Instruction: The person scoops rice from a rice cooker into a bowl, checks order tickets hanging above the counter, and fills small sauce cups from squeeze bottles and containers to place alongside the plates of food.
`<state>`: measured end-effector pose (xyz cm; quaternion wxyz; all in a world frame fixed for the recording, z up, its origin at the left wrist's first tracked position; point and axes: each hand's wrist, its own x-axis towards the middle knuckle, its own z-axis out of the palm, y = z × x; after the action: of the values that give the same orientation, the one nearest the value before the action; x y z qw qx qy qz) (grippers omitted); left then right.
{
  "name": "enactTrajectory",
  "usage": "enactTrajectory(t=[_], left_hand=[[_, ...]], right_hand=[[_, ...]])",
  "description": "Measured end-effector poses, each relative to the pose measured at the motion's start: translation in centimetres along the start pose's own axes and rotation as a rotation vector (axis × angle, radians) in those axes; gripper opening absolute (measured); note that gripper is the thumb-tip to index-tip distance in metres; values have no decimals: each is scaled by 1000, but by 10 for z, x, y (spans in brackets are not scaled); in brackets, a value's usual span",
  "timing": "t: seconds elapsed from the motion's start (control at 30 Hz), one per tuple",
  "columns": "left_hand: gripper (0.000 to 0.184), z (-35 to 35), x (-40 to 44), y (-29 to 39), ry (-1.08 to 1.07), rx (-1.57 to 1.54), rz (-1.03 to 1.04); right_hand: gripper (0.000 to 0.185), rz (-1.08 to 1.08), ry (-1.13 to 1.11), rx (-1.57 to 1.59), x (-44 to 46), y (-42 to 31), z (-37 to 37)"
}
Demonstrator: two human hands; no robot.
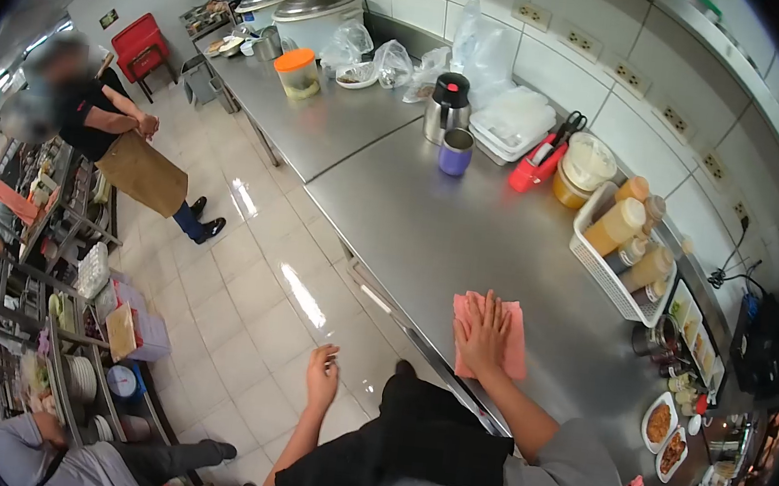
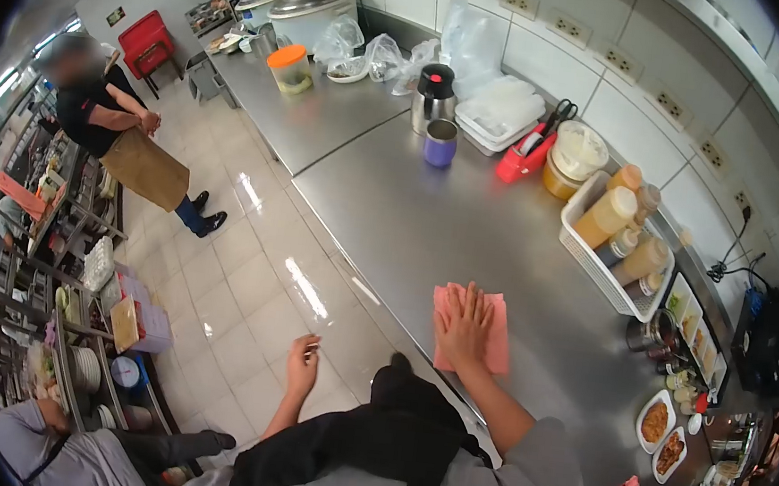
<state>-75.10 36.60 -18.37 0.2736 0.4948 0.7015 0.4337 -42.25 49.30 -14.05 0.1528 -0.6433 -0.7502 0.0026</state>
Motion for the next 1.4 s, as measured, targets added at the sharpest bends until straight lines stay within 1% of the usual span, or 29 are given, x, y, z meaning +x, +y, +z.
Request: enactTrajectory(t=[0.07, 0.13, 0.2, 0.23, 0.33, 0.37, 0.43, 0.5, 0.53, 0.57, 0.6, 0.63, 0.67, 0.7, 0.8, 0.87, 0.93, 0.97, 1.0, 1.03, 1.07, 1.1, 1.13, 1.2, 1.23, 1.27, 1.33, 1.4], left_hand=[[32, 11, 41, 14, -126, -72, -26], [26, 16, 86, 22, -323, 20, -9], [25, 17, 129, 15, -545, 193, 84], [26, 13, 150, 5, -654, 283, 126], [35, -1, 204, -55, -869, 438, 66], [36, -13, 217, -70, -862, 317, -20], [39, -43, 235, -130, -772, 281, -165], [39, -88, 243, -199, -703, 366, -321], [38, -111, 243, -225, -637, 410, -556], [39, -138, 237, -241, -542, 461, -686], [37, -165, 230, -259, -484, 509, -669], [33, -192, 228, -272, -465, 548, -770], [24, -215, 228, -268, -463, 505, -838], [25, -236, 234, -270, -465, 481, -861], [28, -288, 268, -280, -438, 445, -799], [30, -312, 315, -298, -386, 444, -670], [32, -331, 393, -327, -321, 487, -542], [38, -335, 450, -352, -335, 545, -606], [38, -337, 507, -370, -323, 671, -526], [35, -342, 565, -358, -247, 384, -459], [30, -346, 624, -341, -241, 331, -299], [28, -342, 685, -345, -176, 320, -213], [25, -338, 741, -315, -111, 196, -138], [24, -336, 839, -247, -81, 253, -71], [24, -329, 883, -226, -75, 153, -6], [24, -322, 924, -207, -69, 53, 56], [25, -304, 992, -174, -30, -24, 163], [29, -305, 1036, -120, -122, 81, 82]], right_hand=[[68, 1, 30, 7, 38, -24, 17], [67, 2, 58, 3, 73, -46, 35], [67, 19, 90, -14, 118, -66, 55], [66, 25, 104, -18, 143, -78, 64], [66, 63, 89, 20, 221, -117, 89], [65, 52, 77, 42, 244, -130, 98], [64, 20, 54, 80, 295, -162, 116], [64, -28, 34, 98, 349, -195, 133], [64, -48, 11, 108, 367, -213, 142], [64, -74, 2, 81, 389, -229, 151], [63, -74, -9, 73, 406, -242, 158], [63, -75, -16, 64, 426, -257, 164], [63, -78, -16, 55, 445, -269, 171], [61, -53, -19, 74, 463, -280, 175], [60, -5, 14, 86, 505, -298, 193], [54, 20, 99, 120, 517, -299, 205], [50, 52, 145, 115, 520, -303, 203], [48, 60, 157, 80, 521, -304, 198], [48, 100, 133, 78, 522, -309, 190], [48, 140, 112, 79, 524, -316, 185], [48, 210, 120, 50, 529, -319, 188], [47, 280, 124, 20, 528, -320, 193], [47, 352, 130, -10, 532, -326, 200], [47, 480, 176, -85, 544, -347, 214], [47, 544, 191, -123, 550, -359, 220], [46, 554, 193, -123, 558, -374, 226], [45, 569, 205, -125, 582, -402, 235], [43, 549, 407, 85, 609, -413, 235]])
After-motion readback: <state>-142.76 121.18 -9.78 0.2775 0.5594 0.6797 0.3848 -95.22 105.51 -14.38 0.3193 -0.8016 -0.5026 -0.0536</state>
